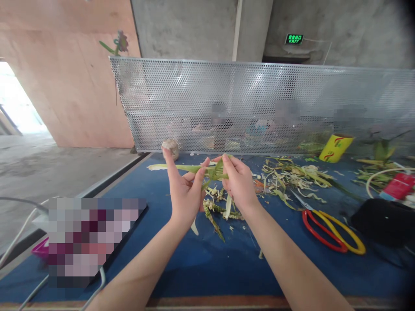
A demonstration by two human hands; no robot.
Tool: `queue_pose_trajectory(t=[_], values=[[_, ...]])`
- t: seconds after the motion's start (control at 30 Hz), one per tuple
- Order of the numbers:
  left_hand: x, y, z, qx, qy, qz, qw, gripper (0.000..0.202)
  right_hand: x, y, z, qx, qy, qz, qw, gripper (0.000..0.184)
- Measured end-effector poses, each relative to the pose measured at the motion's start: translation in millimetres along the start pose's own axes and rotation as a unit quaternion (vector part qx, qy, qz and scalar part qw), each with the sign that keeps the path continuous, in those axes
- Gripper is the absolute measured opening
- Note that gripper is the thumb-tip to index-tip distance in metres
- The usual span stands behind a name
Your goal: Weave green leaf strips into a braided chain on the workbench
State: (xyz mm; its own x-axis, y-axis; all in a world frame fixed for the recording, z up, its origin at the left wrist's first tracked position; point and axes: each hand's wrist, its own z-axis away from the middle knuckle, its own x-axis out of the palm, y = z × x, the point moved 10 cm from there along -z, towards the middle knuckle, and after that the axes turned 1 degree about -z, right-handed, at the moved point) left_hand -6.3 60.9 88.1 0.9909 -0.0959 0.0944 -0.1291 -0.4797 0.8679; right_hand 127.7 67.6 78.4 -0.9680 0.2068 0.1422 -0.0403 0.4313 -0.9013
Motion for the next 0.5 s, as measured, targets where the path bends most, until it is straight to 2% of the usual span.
queue_pose_trajectory(t=[0.07, 0.1, 0.33, 0.43, 0.5], values=[[-0.2, -0.8, -0.5, -0.005, -0.002, 0.002, 1.0, 0.09, 5.5, -0.3, 0.7, 0.013, -0.04, -0.01, 0.999, 0.03], [-0.1, -1.2, -0.8, -0.007, -0.004, 0.004, 1.0, 0.091, 4.5, -0.3, 0.7, 0.016, -0.039, -0.016, 0.999, 0.029], [2.9, -5.7, 0.1, -0.01, -0.021, 0.016, 1.0, 0.089, -14.7, 13.0, 2.9, 0.037, 0.09, -0.084, 0.992, 0.026], [1.4, -4.1, 0.6, -0.004, -0.018, 0.029, 0.999, 0.088, -15.8, 14.2, 3.9, 0.04, 0.113, -0.098, 0.988, 0.027], [-0.6, -1.4, 0.2, 0.003, -0.013, 0.04, 0.999, 0.088, -13.3, 11.2, 3.1, 0.037, 0.099, -0.114, 0.988, 0.027]])
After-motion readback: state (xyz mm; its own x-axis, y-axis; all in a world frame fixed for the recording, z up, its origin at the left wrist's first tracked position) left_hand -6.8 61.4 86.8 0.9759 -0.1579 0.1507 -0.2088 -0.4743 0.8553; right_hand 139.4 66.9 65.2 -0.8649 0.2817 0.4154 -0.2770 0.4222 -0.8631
